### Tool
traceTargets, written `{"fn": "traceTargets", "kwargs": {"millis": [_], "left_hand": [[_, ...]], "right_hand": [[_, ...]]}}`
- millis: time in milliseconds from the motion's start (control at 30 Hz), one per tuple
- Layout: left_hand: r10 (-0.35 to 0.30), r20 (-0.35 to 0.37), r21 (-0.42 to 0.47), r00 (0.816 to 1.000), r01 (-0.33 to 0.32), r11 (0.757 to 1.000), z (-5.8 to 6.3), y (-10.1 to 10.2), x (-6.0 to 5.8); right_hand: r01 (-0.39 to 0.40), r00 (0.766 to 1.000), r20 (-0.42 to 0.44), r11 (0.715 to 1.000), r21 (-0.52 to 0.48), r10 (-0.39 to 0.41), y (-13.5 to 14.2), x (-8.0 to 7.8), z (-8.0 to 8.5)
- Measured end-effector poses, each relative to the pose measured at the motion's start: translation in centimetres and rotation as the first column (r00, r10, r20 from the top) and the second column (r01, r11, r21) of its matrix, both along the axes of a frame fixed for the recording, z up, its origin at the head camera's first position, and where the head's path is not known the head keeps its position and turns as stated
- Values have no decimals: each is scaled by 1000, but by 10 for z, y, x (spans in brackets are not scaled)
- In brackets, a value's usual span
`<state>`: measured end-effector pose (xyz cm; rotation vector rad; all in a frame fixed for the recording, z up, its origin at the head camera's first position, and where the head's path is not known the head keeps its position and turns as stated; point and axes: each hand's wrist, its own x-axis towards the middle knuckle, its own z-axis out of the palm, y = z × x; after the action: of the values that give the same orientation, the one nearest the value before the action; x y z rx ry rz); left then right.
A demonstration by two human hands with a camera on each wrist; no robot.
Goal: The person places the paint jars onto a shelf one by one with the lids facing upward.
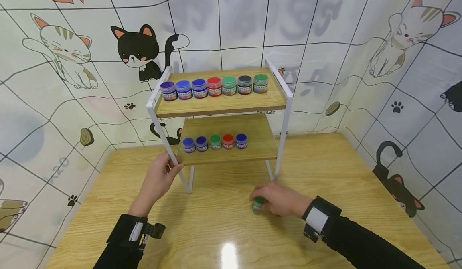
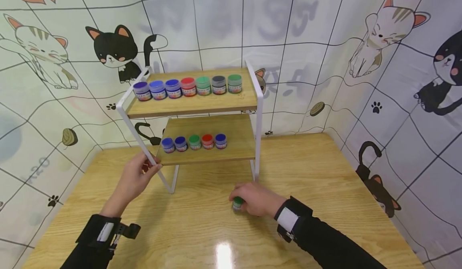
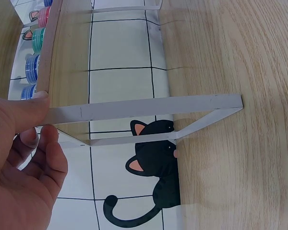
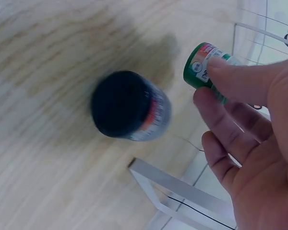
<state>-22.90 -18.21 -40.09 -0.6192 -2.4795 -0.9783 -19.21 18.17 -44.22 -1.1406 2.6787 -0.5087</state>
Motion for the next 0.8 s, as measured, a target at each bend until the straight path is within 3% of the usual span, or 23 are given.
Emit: {"fn": "traceTargets", "kwargs": {"millis": [200, 400, 800], "left_hand": [[-2, 4, 4, 1000, 2, 1000, 0, 0, 1], [-4, 2, 4, 1000, 4, 1000, 1, 0, 1], [-2, -5, -1, 1000, 2, 1000, 0, 0, 0]], "right_hand": [[11, 1000, 3, 1000, 9, -12, -2, -1, 17], [0, 999, -51, 1000, -16, -1, -4, -3, 38], [26, 993, -115, 999, 30, -22, -9, -9, 72]]}}
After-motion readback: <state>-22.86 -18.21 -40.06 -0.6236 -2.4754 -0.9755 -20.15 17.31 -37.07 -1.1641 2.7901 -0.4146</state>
